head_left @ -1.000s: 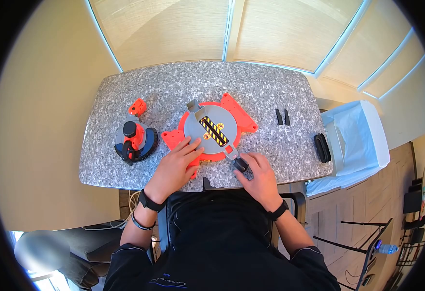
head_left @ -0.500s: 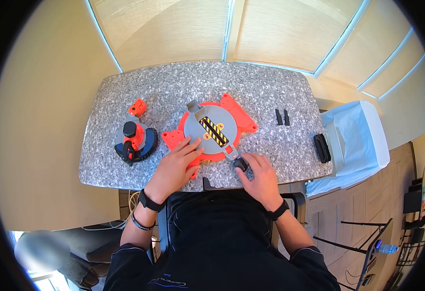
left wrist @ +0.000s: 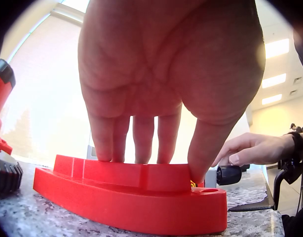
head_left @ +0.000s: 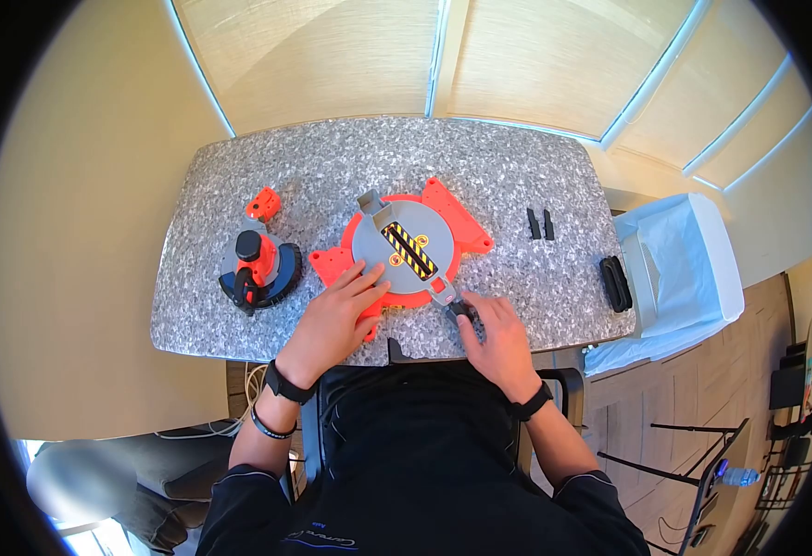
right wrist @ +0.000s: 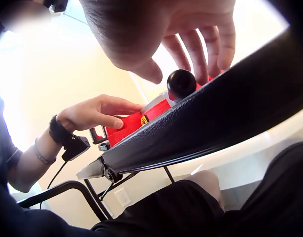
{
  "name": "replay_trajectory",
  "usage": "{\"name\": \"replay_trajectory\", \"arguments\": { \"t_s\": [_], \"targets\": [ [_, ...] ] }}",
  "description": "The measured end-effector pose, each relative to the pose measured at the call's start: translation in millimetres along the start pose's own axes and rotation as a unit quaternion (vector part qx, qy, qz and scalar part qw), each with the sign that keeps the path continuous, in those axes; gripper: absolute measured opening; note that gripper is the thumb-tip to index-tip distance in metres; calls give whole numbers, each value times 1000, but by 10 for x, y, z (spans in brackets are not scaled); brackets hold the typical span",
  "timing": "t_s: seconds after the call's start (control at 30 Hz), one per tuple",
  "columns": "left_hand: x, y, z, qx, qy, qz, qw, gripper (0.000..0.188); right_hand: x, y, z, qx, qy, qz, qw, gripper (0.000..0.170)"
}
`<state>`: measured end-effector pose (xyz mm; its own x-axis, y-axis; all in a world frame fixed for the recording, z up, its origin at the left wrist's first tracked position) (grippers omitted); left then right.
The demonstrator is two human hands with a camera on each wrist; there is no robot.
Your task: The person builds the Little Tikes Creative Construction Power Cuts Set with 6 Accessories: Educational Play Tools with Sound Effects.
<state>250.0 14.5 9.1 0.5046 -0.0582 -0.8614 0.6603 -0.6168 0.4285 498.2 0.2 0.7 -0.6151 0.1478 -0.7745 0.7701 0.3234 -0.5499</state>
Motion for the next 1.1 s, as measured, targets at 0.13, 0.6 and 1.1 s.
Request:
{"name": "replay_trajectory", "arguments": {
  "t_s": [0.13,0.6,1.1],
  "targets": [
    [-2,0,-3,3,0,-2,1000,56,-58,-92,-15,-25,6,7,1000,44],
    [6,28,6,6,4,-2,1000,56,-28,-17,10,6,-4,3,1000,44],
    [11,46,10,3,3,0,1000,56,-18,44,48,22,-8,6,1000,41]
  ]
}}
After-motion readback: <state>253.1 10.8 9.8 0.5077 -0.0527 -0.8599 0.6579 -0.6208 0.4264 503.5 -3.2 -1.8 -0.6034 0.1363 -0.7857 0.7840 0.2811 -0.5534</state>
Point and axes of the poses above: each hand's wrist, its own z-axis away from the middle knuckle, its own x-axis out of the palm, y = z × x, the point moved 6 cm from there along -z, towards the middle knuckle, and after that the axes turned 9 degrees about x, right-handed, at the moved point
